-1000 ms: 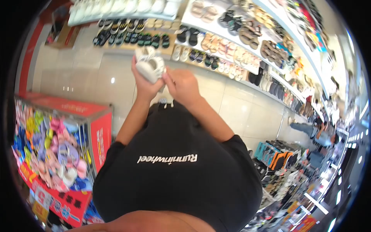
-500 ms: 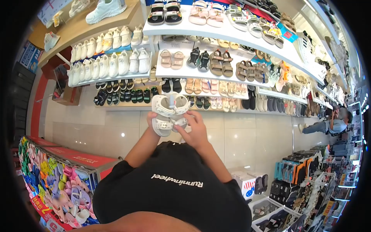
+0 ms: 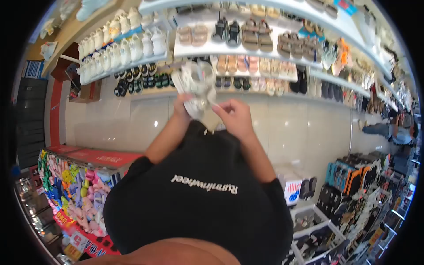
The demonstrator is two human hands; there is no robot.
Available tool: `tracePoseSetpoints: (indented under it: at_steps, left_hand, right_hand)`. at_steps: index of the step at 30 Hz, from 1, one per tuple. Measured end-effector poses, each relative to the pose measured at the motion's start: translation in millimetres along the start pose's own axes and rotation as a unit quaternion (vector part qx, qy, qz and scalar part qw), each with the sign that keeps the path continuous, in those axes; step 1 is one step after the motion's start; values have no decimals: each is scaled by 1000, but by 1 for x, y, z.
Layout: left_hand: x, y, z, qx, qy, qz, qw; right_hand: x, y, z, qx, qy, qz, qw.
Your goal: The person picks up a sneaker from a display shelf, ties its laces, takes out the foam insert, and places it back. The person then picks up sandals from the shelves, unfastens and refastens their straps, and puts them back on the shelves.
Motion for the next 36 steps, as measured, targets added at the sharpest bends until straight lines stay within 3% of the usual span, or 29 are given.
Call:
tracePoseSetpoints:
  at_steps: [1, 2, 4, 7, 8, 12, 14, 17, 19, 20, 23, 27, 31, 35, 36]
  left_hand:
    - [-6, -5, -4, -24, -4, 17, 1000]
    - [-18, -25, -4, -12, -74, 19, 997]
    - [-32, -14, -13, 52, -10, 19, 998]
    - [-46, -14, -15, 83, -24, 43, 995]
    - [-50, -9, -13, 121, -40, 87, 988]
    - [-56, -28, -12, 119, -51, 294, 947]
    - [-60, -40, -14, 123, -44, 275, 953]
    - [-72, -58, -13, 112, -39, 294, 948]
    - [-84, -54, -10, 122, -31, 304, 944]
    - [-89, -46, -11, 89, -21, 194, 977]
    - [-104, -55, -13, 54, 4, 152, 987]
    - [-116, -80, -17, -23, 15, 21, 999]
    - [-132, -80, -15, -41, 136, -111, 984]
    - [-148, -94, -7, -44, 103, -76, 991]
    - [-148, -104, -4, -7, 66, -15, 998]
  right_hand:
    - [5, 6, 0, 23, 5, 0, 1000]
    - [18, 13, -6, 23, -46, 21, 998]
    - [16, 17, -13, 37, -4, -75, 997]
    - [16, 16, -26, 38, -36, -64, 997]
    - [20, 17, -30, 49, 2, -87, 995]
    - [13, 35, -47, 55, -19, -99, 993]
    - [6, 49, -55, 62, -16, -95, 993]
    - [5, 72, -62, 67, 33, -205, 976]
    - [4, 86, -68, 74, 44, -189, 978]
    - [3, 90, -71, 78, 47, -182, 979]
    - [14, 108, -73, 44, -29, -107, 993]
    - [49, 133, -72, 109, -109, -15, 988]
    - [69, 163, -78, 194, -58, 55, 978]
    - [66, 180, -85, 270, 0, -61, 961]
    - [64, 185, -86, 279, 7, -97, 955]
Point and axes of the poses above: each hand's wrist, its own z-axis away from the middle knuckle, its own y-axis out of the palm, x = y × z, the point moved 1 cm from there along -z, towards the middle knuckle, and after that the axes turned 2 degrees about -x, right-handed, at the moved point
